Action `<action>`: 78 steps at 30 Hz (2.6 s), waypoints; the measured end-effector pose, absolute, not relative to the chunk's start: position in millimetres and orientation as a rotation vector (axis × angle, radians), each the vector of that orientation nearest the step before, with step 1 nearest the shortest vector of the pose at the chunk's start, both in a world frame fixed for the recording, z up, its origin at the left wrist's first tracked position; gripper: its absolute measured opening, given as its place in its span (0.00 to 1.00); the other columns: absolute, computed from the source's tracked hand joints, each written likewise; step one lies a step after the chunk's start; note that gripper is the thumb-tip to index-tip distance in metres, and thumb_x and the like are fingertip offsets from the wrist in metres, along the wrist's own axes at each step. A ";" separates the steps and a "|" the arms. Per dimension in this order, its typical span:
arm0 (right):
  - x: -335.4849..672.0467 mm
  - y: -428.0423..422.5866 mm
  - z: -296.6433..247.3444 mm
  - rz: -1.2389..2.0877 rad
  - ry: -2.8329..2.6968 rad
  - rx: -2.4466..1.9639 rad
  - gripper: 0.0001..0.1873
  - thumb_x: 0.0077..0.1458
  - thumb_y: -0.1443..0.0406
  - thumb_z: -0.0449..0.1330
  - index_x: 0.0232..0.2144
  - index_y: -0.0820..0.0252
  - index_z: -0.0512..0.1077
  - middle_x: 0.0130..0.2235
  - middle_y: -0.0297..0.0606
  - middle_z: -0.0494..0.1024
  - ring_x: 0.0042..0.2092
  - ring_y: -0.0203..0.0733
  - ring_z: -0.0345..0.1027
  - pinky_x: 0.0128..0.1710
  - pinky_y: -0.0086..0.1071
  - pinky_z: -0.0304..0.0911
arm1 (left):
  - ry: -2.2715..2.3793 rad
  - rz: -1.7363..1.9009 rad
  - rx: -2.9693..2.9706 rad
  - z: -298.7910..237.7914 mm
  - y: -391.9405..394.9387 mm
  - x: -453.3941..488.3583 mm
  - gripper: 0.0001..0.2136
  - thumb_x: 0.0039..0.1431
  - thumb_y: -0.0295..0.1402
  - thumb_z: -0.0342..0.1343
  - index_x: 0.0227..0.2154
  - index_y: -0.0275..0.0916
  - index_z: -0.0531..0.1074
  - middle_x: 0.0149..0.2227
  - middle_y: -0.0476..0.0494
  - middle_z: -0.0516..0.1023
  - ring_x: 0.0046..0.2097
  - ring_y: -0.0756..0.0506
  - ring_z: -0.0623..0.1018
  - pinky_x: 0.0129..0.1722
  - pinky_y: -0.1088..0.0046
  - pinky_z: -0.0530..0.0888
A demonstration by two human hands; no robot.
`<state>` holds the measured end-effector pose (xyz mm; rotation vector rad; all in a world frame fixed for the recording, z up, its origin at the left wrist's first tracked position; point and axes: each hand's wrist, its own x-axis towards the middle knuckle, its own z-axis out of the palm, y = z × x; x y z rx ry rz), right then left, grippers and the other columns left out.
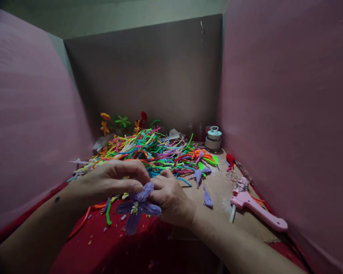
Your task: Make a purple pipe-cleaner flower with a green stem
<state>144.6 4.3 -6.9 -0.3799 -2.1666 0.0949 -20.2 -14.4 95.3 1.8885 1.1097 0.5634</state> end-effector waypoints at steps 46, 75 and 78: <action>144.1 17.4 -10.7 0.962 -1.419 -0.592 0.08 0.46 0.62 0.62 0.20 0.59 0.75 0.29 0.34 0.74 0.34 0.38 0.63 0.36 0.33 0.58 | 1.021 1.159 1.269 24.6 30.9 -22.6 0.11 0.43 0.34 0.62 0.30 0.34 0.73 0.26 0.46 0.74 0.25 0.51 0.71 0.26 0.76 0.66; 144.6 15.7 -3.0 1.361 -1.227 -0.441 0.06 0.45 0.65 0.63 0.30 0.57 0.77 0.30 0.32 0.76 0.32 0.35 0.66 0.36 0.32 0.63 | 0.671 1.034 1.017 5.1 1.5 9.9 0.11 0.48 0.36 0.60 0.22 0.37 0.63 0.13 0.56 0.62 0.12 0.57 0.57 0.11 0.83 0.54; 146.5 16.1 -2.8 1.430 -1.322 -0.391 0.03 0.47 0.66 0.61 0.27 0.58 0.76 0.26 0.31 0.74 0.28 0.32 0.65 0.32 0.29 0.62 | 0.544 0.902 0.889 2.4 1.9 2.8 0.08 0.48 0.33 0.60 0.27 0.38 0.67 0.13 0.58 0.60 0.11 0.59 0.53 0.10 0.85 0.52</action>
